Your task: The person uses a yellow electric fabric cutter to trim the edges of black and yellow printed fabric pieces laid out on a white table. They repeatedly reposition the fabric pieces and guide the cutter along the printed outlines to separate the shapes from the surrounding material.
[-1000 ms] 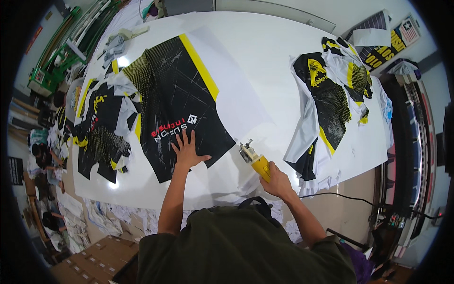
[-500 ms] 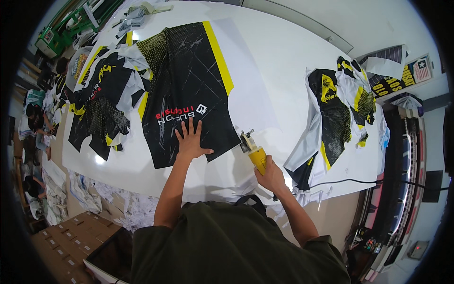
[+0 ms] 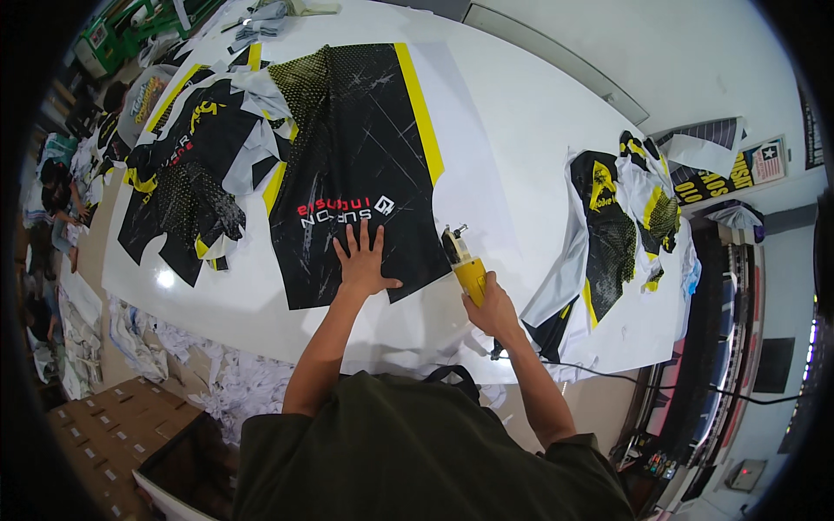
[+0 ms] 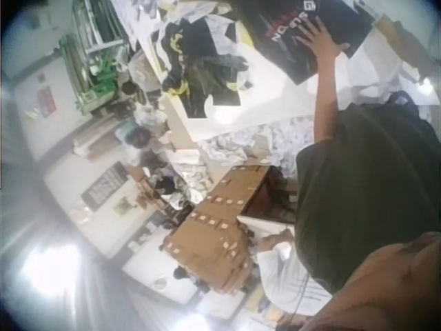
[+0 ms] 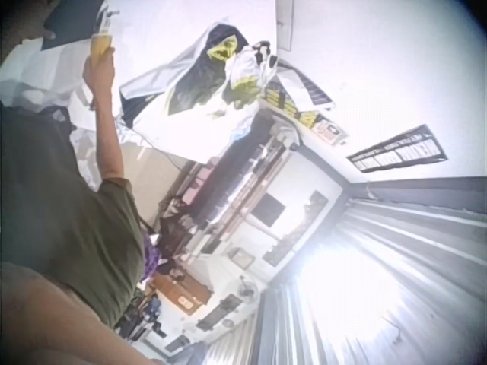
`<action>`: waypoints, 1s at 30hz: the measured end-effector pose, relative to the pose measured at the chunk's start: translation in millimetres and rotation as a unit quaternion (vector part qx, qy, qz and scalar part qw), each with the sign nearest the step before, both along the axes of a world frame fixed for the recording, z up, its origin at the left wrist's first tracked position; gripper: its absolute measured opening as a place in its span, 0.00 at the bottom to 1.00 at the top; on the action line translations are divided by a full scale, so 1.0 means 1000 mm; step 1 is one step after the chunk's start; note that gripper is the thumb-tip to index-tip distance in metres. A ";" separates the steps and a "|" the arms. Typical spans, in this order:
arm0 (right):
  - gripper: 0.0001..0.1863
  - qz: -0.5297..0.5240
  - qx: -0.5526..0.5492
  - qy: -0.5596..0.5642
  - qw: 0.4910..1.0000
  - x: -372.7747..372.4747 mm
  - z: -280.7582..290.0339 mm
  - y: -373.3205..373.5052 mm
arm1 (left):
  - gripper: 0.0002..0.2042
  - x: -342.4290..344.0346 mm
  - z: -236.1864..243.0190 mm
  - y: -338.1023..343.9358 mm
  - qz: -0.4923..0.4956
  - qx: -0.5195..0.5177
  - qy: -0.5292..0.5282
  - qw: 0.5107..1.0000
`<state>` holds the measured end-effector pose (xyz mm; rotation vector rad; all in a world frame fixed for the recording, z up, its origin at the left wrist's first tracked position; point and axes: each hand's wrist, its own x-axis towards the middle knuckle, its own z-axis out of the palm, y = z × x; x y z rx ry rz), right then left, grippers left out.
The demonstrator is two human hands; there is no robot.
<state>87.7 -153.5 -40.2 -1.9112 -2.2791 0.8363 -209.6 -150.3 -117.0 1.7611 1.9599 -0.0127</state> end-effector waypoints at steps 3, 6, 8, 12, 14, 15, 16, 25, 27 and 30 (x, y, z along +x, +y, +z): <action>0.27 -0.014 -0.011 -0.010 1.000 -0.017 0.005 0.012 | 0.69 -0.002 0.002 0.000 0.006 -0.001 -0.014 1.000; 0.28 -0.028 -0.006 -0.019 0.999 -0.031 0.003 0.022 | 0.68 -0.003 0.003 -0.001 0.005 0.003 -0.023 1.000; 0.28 -0.037 0.001 -0.021 0.999 -0.040 0.002 0.029 | 0.68 -0.004 0.006 0.000 0.004 -0.008 -0.025 1.000; 0.29 -0.071 -0.005 -0.024 0.997 -0.063 0.003 0.042 | 0.67 -0.004 0.009 0.000 0.006 -0.011 -0.026 1.000; 0.29 -0.083 0.002 -0.026 0.996 -0.076 0.005 0.047 | 0.67 -0.004 0.009 0.001 0.007 -0.009 -0.029 1.000; 0.29 -0.091 0.004 -0.025 0.996 -0.081 0.005 0.049 | 0.67 -0.005 0.009 0.001 0.007 -0.010 -0.031 0.999; 0.29 -0.099 0.007 -0.025 0.995 -0.087 0.005 0.052 | 0.66 -0.005 0.009 0.001 0.007 -0.010 -0.032 0.999; 0.30 -0.167 0.028 -0.027 0.985 -0.130 -0.003 0.078 | 0.63 -0.008 0.020 0.005 -0.010 -0.047 -0.028 0.998; 0.31 -0.184 0.030 -0.028 0.982 -0.141 -0.003 0.083 | 0.62 -0.009 0.019 0.006 -0.014 -0.051 -0.022 0.998; 0.32 -0.203 0.048 -0.033 0.978 -0.149 -0.012 0.093 | 0.61 -0.007 0.015 0.006 -0.018 -0.044 -0.001 0.999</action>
